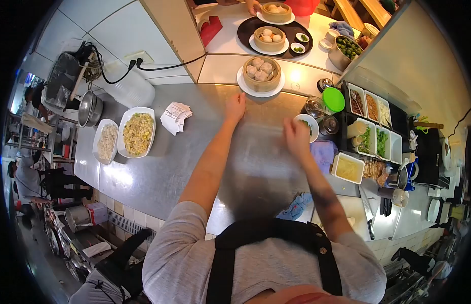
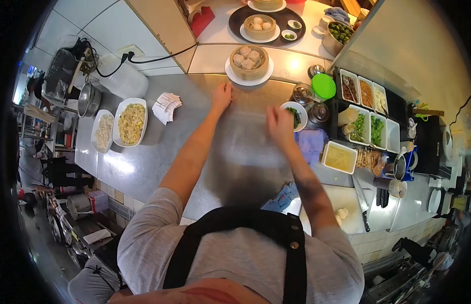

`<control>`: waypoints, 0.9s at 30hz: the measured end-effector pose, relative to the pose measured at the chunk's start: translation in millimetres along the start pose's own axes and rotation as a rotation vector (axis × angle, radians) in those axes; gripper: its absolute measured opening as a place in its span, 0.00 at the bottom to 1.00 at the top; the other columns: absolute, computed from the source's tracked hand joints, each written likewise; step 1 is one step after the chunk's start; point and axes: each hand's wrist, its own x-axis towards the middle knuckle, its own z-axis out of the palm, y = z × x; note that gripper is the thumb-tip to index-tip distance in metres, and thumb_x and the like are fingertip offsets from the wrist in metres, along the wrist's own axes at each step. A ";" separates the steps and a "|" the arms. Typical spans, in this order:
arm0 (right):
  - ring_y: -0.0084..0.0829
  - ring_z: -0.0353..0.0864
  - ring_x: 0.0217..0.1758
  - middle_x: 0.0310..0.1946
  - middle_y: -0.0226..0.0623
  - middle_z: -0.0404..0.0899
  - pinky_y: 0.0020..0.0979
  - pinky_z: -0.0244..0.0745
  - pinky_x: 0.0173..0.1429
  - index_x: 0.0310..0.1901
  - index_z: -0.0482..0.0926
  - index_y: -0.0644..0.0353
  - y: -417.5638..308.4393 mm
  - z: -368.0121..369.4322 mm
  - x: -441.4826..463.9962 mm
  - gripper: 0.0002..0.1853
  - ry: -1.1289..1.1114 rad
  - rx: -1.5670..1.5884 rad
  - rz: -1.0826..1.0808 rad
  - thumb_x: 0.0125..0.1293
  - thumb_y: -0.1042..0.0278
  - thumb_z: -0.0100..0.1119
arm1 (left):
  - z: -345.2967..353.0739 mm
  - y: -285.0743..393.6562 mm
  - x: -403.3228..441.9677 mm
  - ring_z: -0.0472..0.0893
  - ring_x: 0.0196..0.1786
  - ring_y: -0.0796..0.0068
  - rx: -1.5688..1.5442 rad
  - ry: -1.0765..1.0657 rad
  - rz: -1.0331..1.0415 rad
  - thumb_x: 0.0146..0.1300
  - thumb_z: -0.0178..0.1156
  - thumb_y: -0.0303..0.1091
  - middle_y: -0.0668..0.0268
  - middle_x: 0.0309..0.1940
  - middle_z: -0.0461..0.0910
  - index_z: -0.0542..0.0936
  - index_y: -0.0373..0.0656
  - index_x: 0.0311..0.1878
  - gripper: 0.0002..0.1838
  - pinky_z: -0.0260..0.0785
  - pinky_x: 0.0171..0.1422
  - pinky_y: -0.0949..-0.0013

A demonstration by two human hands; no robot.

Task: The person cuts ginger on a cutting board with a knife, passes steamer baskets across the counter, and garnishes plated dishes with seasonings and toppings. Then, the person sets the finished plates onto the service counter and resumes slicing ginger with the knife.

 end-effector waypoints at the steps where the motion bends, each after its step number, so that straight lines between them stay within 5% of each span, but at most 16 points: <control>1: 0.35 0.73 0.17 0.15 0.40 0.73 0.34 0.66 0.24 0.31 0.76 0.65 -0.1 4.7 44.8 0.14 -0.016 0.127 0.119 0.66 0.63 0.49 | -1.8 -4.3 -7.1 0.77 0.26 0.54 0.170 0.140 0.170 0.62 0.54 0.34 0.55 0.22 0.75 0.73 0.35 0.31 0.11 0.70 0.28 0.59; 3: 0.36 0.80 0.20 0.23 0.49 0.78 0.33 0.75 0.26 0.45 0.74 0.70 30.2 25.2 135.2 0.19 0.057 0.094 0.131 0.68 0.58 0.46 | -6.7 -2.3 -29.8 0.75 0.30 0.51 0.159 0.168 0.314 0.58 0.56 0.32 0.54 0.26 0.72 0.73 0.35 0.30 0.09 0.68 0.34 0.57; 5: 0.38 0.82 0.21 0.29 0.55 0.79 0.31 0.80 0.25 0.44 0.73 0.74 39.0 35.8 201.4 0.20 -0.132 0.108 0.437 0.67 0.60 0.44 | -10.8 -1.2 -35.4 0.74 0.33 0.51 0.158 0.186 0.357 0.56 0.57 0.30 0.54 0.29 0.71 0.73 0.36 0.31 0.07 0.67 0.37 0.57; 8: 0.40 0.83 0.22 0.32 0.56 0.79 0.32 0.82 0.24 0.42 0.74 0.76 51.0 41.6 244.7 0.19 -0.488 0.040 0.603 0.66 0.63 0.43 | -5.3 0.1 -29.2 0.74 0.34 0.55 0.145 0.208 0.293 0.55 0.59 0.29 0.56 0.31 0.70 0.74 0.37 0.31 0.06 0.68 0.38 0.59; 12: 0.39 0.83 0.26 0.29 0.52 0.79 0.36 0.83 0.30 0.46 0.71 0.70 88.6 58.9 257.7 0.21 -0.767 0.077 0.488 0.68 0.58 0.38 | -6.8 3.5 -29.3 0.74 0.33 0.56 0.173 0.218 0.290 0.54 0.60 0.29 0.56 0.31 0.70 0.74 0.37 0.31 0.07 0.68 0.37 0.59; 16: 0.38 0.83 0.31 0.32 0.49 0.79 0.35 0.82 0.34 0.53 0.71 0.64 81.8 44.7 249.6 0.22 -0.663 0.270 0.697 0.67 0.55 0.42 | -8.4 3.8 -31.0 0.74 0.33 0.57 0.195 0.221 0.289 0.53 0.60 0.29 0.56 0.30 0.70 0.73 0.37 0.31 0.07 0.68 0.37 0.60; 19: 0.34 0.83 0.31 0.34 0.44 0.80 0.35 0.80 0.32 0.49 0.75 0.62 91.0 57.3 258.0 0.21 -0.306 0.052 0.381 0.66 0.52 0.44 | -7.9 2.5 -29.9 0.74 0.33 0.56 0.181 0.209 0.291 0.53 0.60 0.29 0.56 0.30 0.69 0.73 0.37 0.30 0.07 0.68 0.37 0.60; 20: 0.45 0.82 0.35 0.29 0.55 0.80 0.43 0.76 0.41 0.33 0.79 0.68 92.3 60.6 267.0 0.24 -0.159 -0.024 0.255 0.65 0.50 0.45 | -7.9 1.7 -28.5 0.74 0.35 0.55 0.165 0.200 0.276 0.53 0.60 0.30 0.56 0.31 0.69 0.73 0.37 0.30 0.08 0.68 0.38 0.58; 23: 0.52 0.80 0.36 0.27 0.56 0.79 0.44 0.72 0.46 0.30 0.80 0.67 36.2 55.8 282.3 0.26 0.106 -0.103 0.024 0.64 0.47 0.44 | -6.5 0.5 -31.0 0.73 0.36 0.54 0.131 0.190 0.246 0.53 0.60 0.32 0.56 0.31 0.69 0.73 0.39 0.31 0.08 0.67 0.40 0.56; 25: 0.50 0.80 0.37 0.28 0.56 0.79 0.43 0.72 0.46 0.28 0.80 0.67 13.6 71.6 301.0 0.28 0.073 0.215 0.103 0.64 0.45 0.44 | -7.1 1.3 -30.0 0.74 0.34 0.55 0.127 0.209 0.261 0.55 0.59 0.32 0.57 0.30 0.69 0.73 0.38 0.30 0.08 0.67 0.38 0.58; 27: 0.45 0.82 0.35 0.25 0.51 0.80 0.41 0.74 0.44 0.27 0.81 0.67 -15.7 80.3 313.8 0.27 0.009 0.097 0.075 0.63 0.48 0.44 | -8.7 4.6 -26.1 0.74 0.31 0.57 -0.041 0.229 0.169 0.57 0.58 0.32 0.57 0.29 0.70 0.73 0.38 0.30 0.08 0.68 0.36 0.59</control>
